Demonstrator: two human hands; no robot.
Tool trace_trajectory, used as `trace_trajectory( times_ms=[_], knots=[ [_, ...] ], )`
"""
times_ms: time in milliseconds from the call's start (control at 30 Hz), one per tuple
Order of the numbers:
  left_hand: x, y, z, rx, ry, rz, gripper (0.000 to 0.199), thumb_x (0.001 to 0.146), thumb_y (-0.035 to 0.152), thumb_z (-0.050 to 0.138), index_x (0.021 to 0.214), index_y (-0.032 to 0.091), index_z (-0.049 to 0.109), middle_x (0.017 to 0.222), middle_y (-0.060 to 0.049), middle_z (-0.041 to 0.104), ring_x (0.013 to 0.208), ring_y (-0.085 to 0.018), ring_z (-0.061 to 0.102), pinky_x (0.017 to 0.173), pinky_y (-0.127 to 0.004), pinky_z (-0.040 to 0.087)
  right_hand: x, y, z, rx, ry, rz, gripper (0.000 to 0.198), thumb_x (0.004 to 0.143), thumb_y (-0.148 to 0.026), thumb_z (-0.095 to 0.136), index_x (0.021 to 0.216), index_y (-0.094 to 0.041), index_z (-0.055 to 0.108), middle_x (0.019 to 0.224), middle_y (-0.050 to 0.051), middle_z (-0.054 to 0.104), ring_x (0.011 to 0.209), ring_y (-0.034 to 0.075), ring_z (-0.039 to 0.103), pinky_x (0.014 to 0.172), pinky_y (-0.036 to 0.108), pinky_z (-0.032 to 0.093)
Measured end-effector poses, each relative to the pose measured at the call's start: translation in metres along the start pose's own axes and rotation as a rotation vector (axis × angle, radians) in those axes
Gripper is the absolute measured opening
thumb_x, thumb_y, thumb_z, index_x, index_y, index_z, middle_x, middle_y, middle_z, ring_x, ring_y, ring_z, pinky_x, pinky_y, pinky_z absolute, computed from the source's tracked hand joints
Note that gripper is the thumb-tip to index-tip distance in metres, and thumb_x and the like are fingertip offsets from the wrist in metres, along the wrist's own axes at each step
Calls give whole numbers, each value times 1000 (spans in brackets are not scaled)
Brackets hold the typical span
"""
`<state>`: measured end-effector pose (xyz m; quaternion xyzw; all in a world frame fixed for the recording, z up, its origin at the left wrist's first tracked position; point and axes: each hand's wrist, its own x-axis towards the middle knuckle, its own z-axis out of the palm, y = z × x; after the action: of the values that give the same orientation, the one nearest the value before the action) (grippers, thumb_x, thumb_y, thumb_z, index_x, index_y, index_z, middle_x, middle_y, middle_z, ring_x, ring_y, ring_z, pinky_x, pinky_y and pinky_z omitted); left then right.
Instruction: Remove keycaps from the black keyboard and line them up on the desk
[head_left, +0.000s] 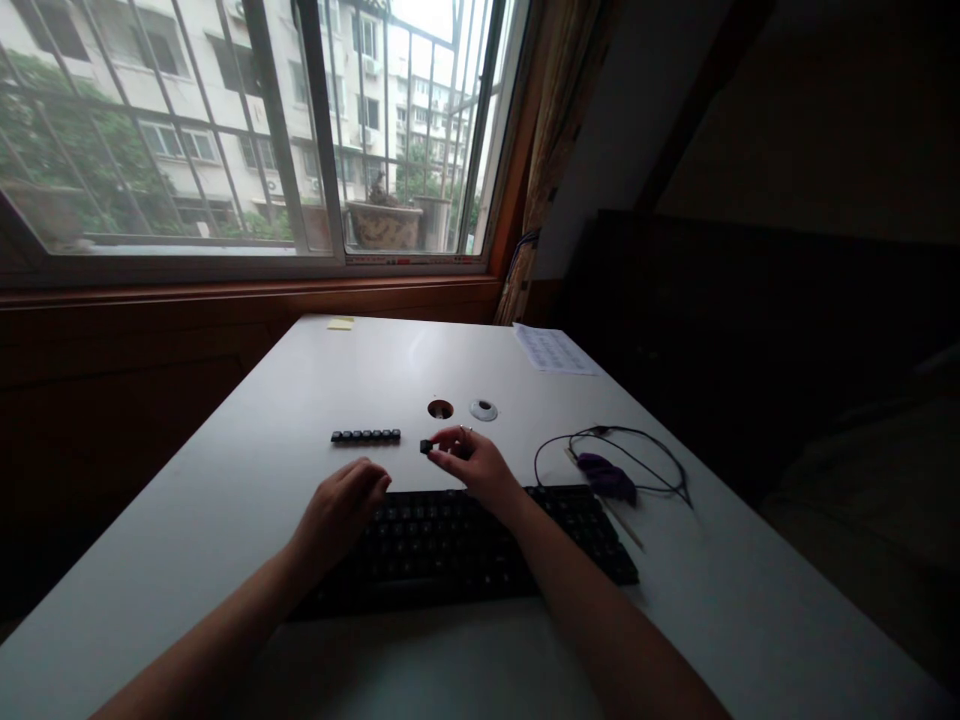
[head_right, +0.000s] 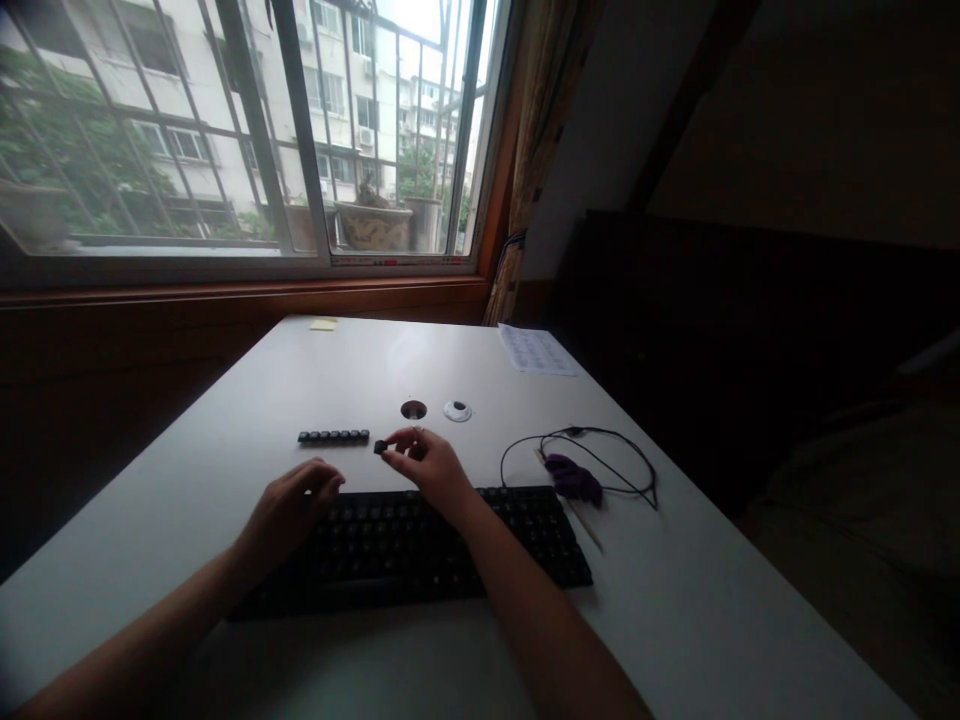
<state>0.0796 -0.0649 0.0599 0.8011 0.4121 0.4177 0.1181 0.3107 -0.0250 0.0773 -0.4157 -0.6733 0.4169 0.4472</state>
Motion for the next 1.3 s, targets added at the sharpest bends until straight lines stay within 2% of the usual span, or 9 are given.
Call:
trace_trajectory(
  times_ms=[133,233,333,500,667,1000,1300],
  knots=[
    [1,1,2,75,-138,19,16,94,22,49,80,19,56,74,-1,59,64,-14,57,60,-25,46,25,7,-11,-237,-6,-124,24,79,-37,70,97,-21,70,78,0,61,62,12,46,60,27,37],
    [2,1,4,101,-178,23,15,93,20,49,79,19,56,74,-2,60,64,-15,57,60,-25,46,49,20,-8,-411,-116,-203,16,77,-27,73,92,-20,72,78,0,65,65,12,51,66,27,39],
    [2,2,4,125,-180,26,14,92,19,49,79,19,56,74,-2,60,65,-16,58,61,-26,46,71,38,-1,-538,-191,-144,12,77,-23,72,89,-20,73,80,1,67,73,14,57,71,27,41],
    [1,1,5,141,-193,31,14,92,18,50,80,19,56,75,-2,61,66,-16,58,62,-27,46,95,65,10,-572,-182,-94,12,75,-20,73,86,-17,75,81,4,68,75,16,60,70,27,42],
    [0,-1,7,130,-209,17,15,93,20,49,80,18,56,76,-2,60,67,-15,57,63,-27,45,98,76,16,-577,-151,-73,16,78,-23,71,93,-18,74,87,6,71,79,16,62,72,26,44],
    [-2,-2,8,124,-237,-25,16,93,21,48,79,18,55,76,-2,59,68,-16,55,64,-28,43,96,79,15,-568,-158,-71,27,77,-27,75,103,-20,72,90,4,72,80,15,65,73,24,48],
    [0,-2,8,130,-244,-32,16,94,21,48,80,18,55,78,-2,59,70,-16,55,66,-28,43,97,79,17,-594,-167,-124,17,80,-24,70,96,-19,75,91,5,69,83,15,63,77,26,47]
  ],
)
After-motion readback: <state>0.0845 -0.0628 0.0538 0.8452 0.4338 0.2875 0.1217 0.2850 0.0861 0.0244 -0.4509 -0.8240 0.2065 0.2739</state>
